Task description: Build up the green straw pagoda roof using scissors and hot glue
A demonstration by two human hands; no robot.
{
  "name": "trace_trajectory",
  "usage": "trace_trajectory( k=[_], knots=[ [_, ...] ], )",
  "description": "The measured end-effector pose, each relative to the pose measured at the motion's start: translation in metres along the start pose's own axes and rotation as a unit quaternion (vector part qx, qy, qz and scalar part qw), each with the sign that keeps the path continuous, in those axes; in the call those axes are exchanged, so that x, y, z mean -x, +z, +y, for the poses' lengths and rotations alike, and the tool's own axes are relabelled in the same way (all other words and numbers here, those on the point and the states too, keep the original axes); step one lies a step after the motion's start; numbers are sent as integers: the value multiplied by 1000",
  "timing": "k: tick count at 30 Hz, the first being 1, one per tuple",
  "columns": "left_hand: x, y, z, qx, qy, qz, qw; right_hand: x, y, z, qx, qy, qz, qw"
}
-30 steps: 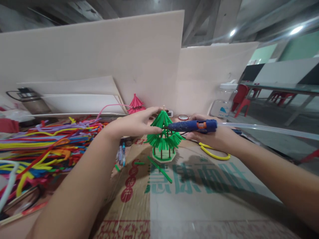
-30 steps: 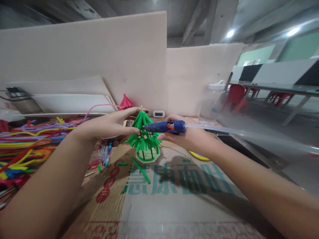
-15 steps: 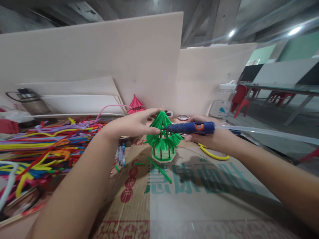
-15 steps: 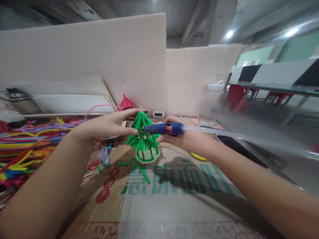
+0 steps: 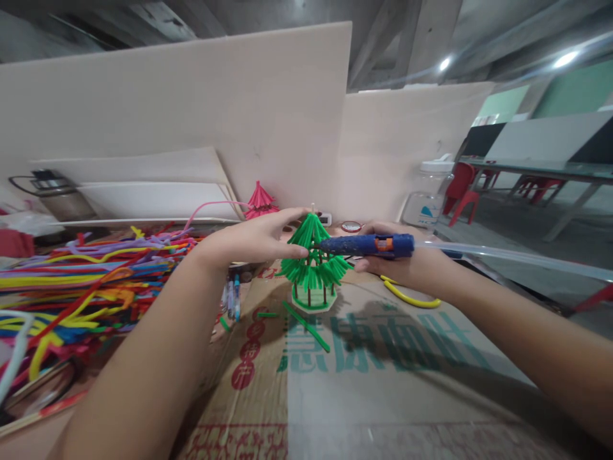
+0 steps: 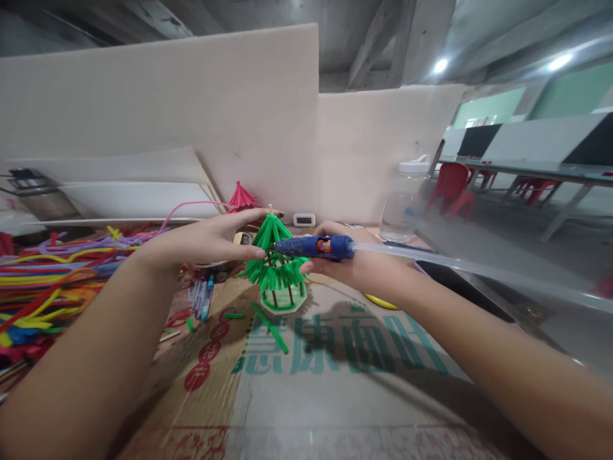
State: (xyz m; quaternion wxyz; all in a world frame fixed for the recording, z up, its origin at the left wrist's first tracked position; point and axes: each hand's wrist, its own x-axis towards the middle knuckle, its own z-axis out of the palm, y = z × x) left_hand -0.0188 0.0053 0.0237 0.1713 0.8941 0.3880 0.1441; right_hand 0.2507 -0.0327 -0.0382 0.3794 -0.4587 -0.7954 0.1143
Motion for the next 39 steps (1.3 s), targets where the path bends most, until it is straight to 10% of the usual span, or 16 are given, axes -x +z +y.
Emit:
trace_trajectory(
  k=[39],
  knots=[
    [0,0,-3,15,13,2,1000,0,-6,2,25,-25,-6,999]
  ],
)
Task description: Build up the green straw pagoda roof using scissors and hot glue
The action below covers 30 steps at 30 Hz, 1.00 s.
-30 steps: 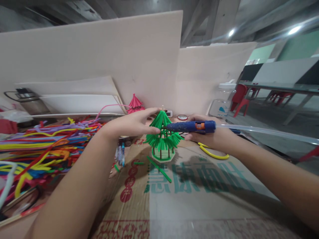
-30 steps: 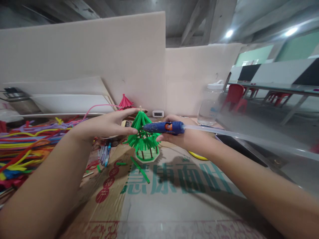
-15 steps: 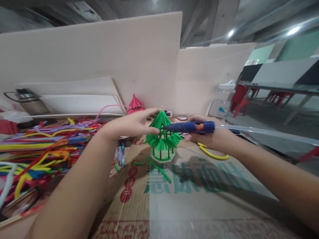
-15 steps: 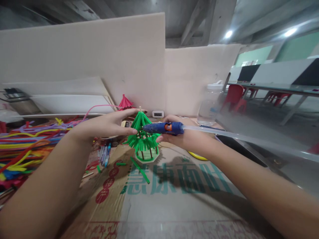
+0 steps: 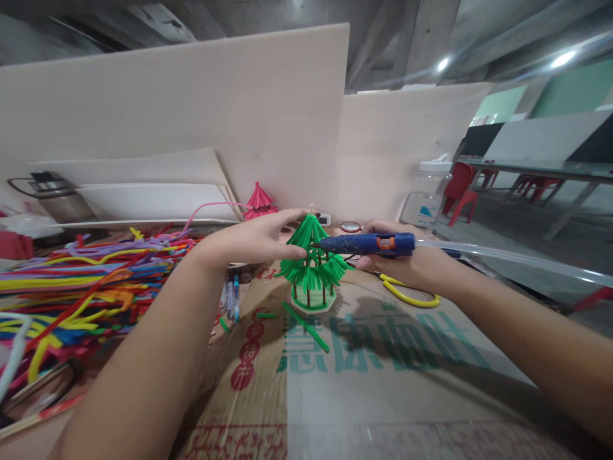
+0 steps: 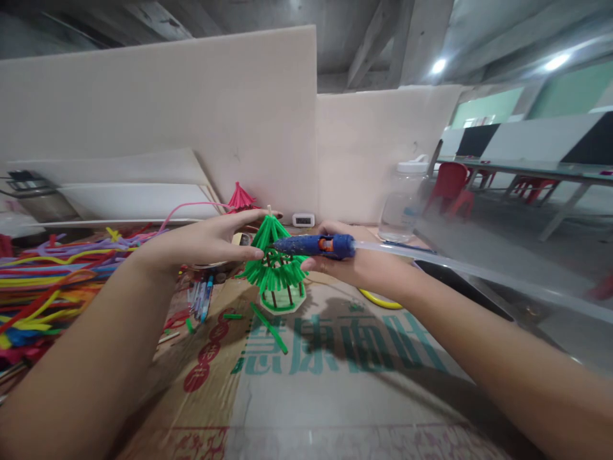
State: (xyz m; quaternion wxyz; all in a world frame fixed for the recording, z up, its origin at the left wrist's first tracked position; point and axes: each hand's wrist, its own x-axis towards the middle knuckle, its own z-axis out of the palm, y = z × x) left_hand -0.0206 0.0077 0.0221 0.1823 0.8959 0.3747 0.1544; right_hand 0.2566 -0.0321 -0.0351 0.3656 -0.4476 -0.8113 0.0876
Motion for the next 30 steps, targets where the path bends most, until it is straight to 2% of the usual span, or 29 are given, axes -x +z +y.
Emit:
trace_trajectory(
  k=[22,30],
  knots=[
    [1,-1,-1,-2,6,-4,1000,-1,5,0,-19,29,39,999],
    [2,-1,4,-9,-1,-10,1000,-2,4,-2,-26,27,46,998]
  ],
)
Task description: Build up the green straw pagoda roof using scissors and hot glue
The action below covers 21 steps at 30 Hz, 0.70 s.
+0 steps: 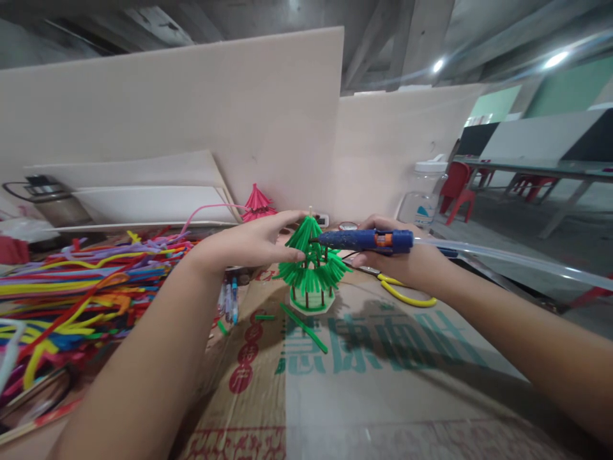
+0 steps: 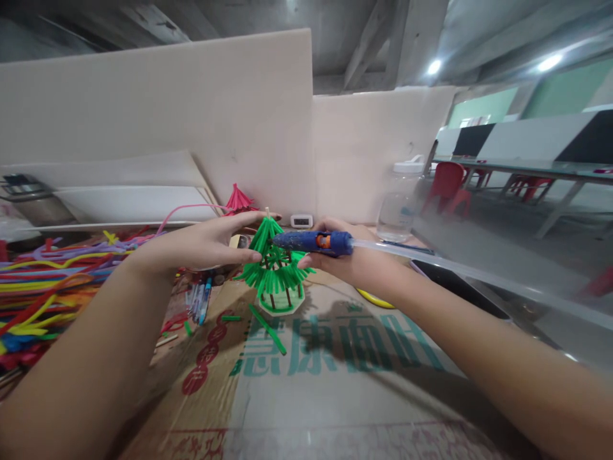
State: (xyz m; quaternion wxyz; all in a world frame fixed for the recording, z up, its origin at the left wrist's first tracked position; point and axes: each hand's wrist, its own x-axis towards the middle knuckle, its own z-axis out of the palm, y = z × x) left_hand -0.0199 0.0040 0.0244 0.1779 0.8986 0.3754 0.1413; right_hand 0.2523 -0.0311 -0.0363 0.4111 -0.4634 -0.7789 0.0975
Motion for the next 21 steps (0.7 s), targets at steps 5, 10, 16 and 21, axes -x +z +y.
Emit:
trace_trajectory(
  k=[5,10,16,21],
  knots=[
    [1,0,1,2,2,2,1000,0,0,-1,-19,7,-3,1000],
    [0,0,2,11,5,0,1000,0,0,-3,-26,14,5,1000],
    [1,-1,5,20,8,-3,1000,0,1,-9,-42,31,20,998],
    [0,-1,8,31,16,-4,999,0,-1,-14,-53,48,33,997]
  ],
)
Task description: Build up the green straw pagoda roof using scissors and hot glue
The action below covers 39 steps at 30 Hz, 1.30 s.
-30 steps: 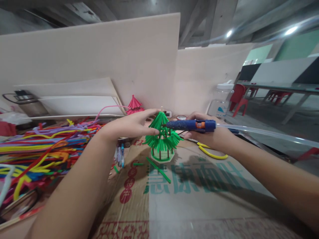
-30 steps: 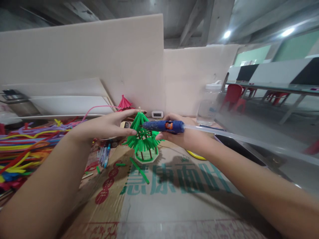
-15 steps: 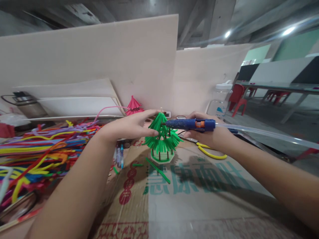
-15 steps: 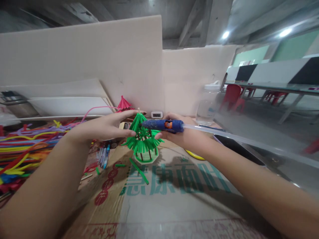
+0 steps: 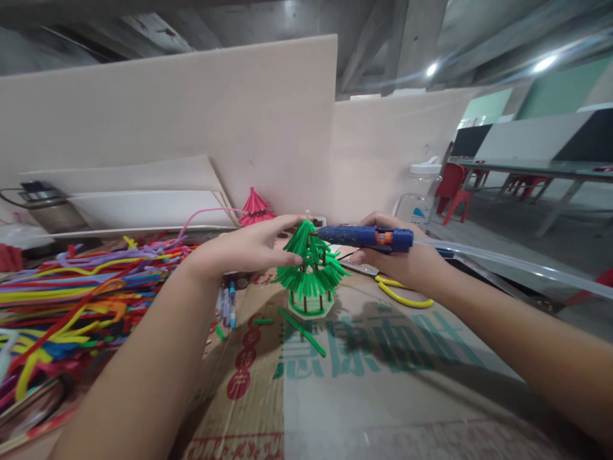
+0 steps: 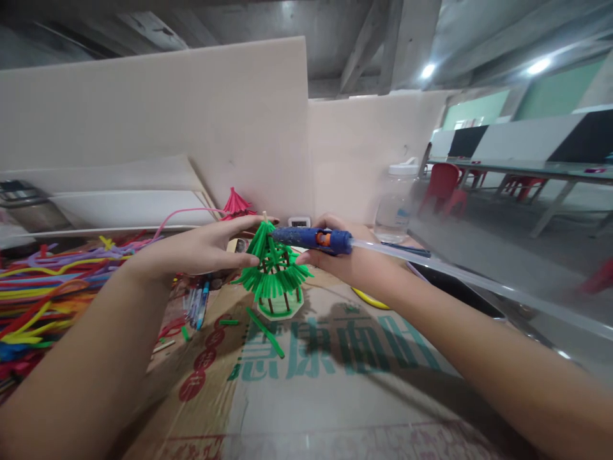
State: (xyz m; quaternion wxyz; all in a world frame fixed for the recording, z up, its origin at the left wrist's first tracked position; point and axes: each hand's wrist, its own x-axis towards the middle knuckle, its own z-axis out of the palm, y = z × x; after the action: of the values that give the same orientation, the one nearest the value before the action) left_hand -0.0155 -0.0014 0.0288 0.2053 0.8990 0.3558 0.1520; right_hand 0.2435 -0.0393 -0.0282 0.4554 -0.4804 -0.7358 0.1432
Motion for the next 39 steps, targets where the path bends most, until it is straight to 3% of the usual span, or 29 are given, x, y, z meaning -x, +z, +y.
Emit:
trace_trajectory(
  k=[16,18,25,34,39],
  knots=[
    [-1,-2,-14,-3,-32,18,999,-6,-8,0,-40,-39,-1,998],
    [-4,0,-15,13,-31,40,999,-7,-9,1,-44,-43,0,998],
    [-22,15,-14,121,16,214,969,-11,-11,16,-41,-43,-4,998],
    [-21,18,-7,97,-7,261,961,-6,-10,3,-75,-62,-5,995],
    [-23,22,-3,116,-18,262,958,-38,-6,44,-53,-45,-7,998]
  ],
)
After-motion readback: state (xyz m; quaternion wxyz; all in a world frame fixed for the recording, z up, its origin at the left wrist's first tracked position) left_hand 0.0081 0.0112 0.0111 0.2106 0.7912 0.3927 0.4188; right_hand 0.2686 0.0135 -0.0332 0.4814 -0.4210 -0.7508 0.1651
